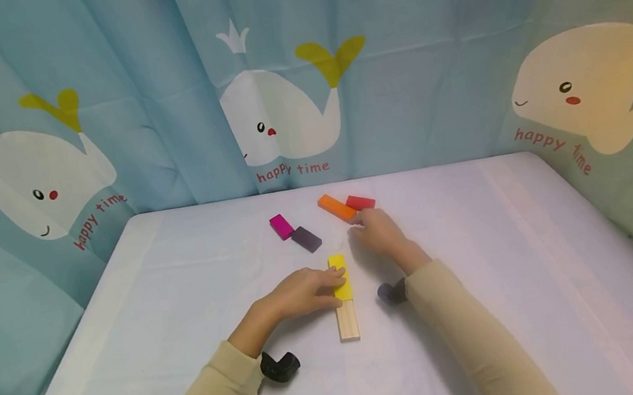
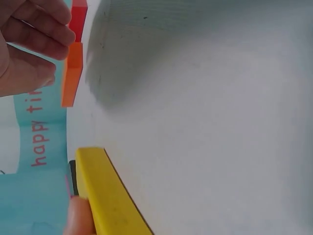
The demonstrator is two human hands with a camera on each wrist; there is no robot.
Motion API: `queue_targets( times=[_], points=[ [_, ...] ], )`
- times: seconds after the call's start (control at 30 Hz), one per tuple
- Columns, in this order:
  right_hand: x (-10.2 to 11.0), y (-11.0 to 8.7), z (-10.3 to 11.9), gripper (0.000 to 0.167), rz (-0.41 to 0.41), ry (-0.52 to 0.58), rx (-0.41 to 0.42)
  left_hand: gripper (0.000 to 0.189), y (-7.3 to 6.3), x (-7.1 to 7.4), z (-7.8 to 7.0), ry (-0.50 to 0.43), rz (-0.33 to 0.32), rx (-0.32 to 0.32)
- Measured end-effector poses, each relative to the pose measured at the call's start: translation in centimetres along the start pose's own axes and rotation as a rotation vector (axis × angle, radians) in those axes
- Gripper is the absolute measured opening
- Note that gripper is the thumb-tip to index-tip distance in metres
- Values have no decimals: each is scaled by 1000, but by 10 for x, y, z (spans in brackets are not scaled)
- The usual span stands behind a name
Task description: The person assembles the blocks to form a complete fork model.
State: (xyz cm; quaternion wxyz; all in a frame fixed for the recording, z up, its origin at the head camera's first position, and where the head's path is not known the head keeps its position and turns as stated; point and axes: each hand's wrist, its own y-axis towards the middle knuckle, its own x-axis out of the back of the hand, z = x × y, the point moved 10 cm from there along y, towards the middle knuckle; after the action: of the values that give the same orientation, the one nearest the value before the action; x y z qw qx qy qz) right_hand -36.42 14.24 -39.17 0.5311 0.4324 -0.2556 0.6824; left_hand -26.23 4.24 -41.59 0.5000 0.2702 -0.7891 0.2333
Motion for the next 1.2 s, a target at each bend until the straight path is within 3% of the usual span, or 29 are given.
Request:
queue_targets(
  times=[0.13,0.87,1.2],
  points=[
    [0,7,-6,24,-8,10,-27,50,-1,0,0,3,-9,-10],
    [-6,30,-9,19,-82,-106,-8,51,0,1,1,-1,-16,-2],
    [-8,35,-8,21,-45,-147,-42,51,1,-1,2,-5,-9,8]
  ],
)
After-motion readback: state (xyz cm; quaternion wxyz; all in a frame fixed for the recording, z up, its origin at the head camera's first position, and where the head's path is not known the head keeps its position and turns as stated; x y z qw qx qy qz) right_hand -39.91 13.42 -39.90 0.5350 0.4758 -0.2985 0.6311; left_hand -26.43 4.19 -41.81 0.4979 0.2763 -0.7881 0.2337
